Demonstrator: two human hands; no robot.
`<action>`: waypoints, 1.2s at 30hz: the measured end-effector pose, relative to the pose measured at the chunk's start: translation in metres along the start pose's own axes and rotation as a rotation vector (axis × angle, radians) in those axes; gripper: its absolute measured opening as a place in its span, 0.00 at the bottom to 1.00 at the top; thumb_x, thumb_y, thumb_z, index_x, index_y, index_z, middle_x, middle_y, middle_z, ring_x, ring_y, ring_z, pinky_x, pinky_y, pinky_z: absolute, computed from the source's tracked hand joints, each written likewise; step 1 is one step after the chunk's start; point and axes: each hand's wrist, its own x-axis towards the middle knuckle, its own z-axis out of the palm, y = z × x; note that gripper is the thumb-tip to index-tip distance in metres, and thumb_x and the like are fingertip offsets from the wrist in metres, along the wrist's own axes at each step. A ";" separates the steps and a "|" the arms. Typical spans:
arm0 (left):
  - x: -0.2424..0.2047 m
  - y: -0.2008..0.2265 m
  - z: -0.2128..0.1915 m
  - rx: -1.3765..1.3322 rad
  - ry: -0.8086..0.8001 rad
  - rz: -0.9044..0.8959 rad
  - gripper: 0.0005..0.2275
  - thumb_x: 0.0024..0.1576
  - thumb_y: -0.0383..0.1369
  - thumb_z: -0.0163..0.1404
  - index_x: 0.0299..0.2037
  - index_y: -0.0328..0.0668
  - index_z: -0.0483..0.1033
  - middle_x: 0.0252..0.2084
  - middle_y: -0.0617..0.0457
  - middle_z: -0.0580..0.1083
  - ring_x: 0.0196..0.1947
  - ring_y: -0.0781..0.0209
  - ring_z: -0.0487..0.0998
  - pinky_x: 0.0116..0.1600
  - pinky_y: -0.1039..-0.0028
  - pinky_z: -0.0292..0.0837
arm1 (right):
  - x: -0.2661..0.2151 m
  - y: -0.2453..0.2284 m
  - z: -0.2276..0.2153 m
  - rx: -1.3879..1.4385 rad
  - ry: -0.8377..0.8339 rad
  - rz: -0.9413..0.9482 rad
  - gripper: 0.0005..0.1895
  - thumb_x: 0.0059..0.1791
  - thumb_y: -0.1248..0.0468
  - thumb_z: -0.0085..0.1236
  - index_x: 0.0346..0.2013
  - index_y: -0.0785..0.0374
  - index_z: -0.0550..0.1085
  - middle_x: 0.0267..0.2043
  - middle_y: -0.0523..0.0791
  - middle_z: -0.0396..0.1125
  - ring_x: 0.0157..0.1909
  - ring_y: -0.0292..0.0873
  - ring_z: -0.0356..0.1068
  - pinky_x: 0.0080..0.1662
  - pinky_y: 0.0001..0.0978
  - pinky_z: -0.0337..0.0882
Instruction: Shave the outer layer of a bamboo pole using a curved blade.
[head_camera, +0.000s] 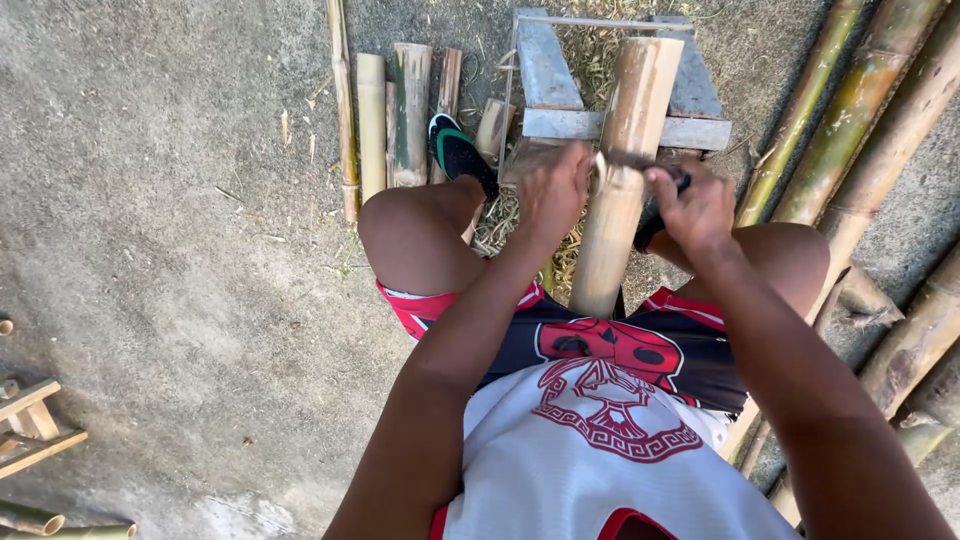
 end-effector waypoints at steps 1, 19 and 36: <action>-0.008 0.009 -0.011 0.002 0.003 -0.002 0.04 0.64 0.32 0.48 0.40 0.45 0.75 0.23 0.52 0.76 0.15 0.64 0.72 0.17 0.70 0.63 | -0.009 0.003 0.003 0.001 -0.002 -0.004 0.38 0.56 0.33 0.55 0.46 0.70 0.79 0.23 0.54 0.68 0.26 0.55 0.70 0.34 0.49 0.71; 0.148 0.005 0.007 0.050 0.167 0.003 0.03 0.59 0.32 0.52 0.35 0.46 0.75 0.33 0.47 0.80 0.27 0.49 0.82 0.30 0.58 0.74 | 0.140 -0.003 -0.023 0.146 -0.093 0.141 0.38 0.61 0.33 0.53 0.32 0.67 0.73 0.23 0.44 0.61 0.21 0.43 0.58 0.25 0.52 0.60; -0.019 0.031 -0.046 0.062 -0.128 -0.079 0.05 0.61 0.28 0.52 0.33 0.40 0.77 0.30 0.42 0.79 0.29 0.45 0.81 0.33 0.56 0.75 | -0.023 -0.007 0.002 -0.010 -0.146 0.123 0.38 0.53 0.32 0.49 0.44 0.67 0.80 0.22 0.57 0.68 0.27 0.57 0.73 0.33 0.51 0.72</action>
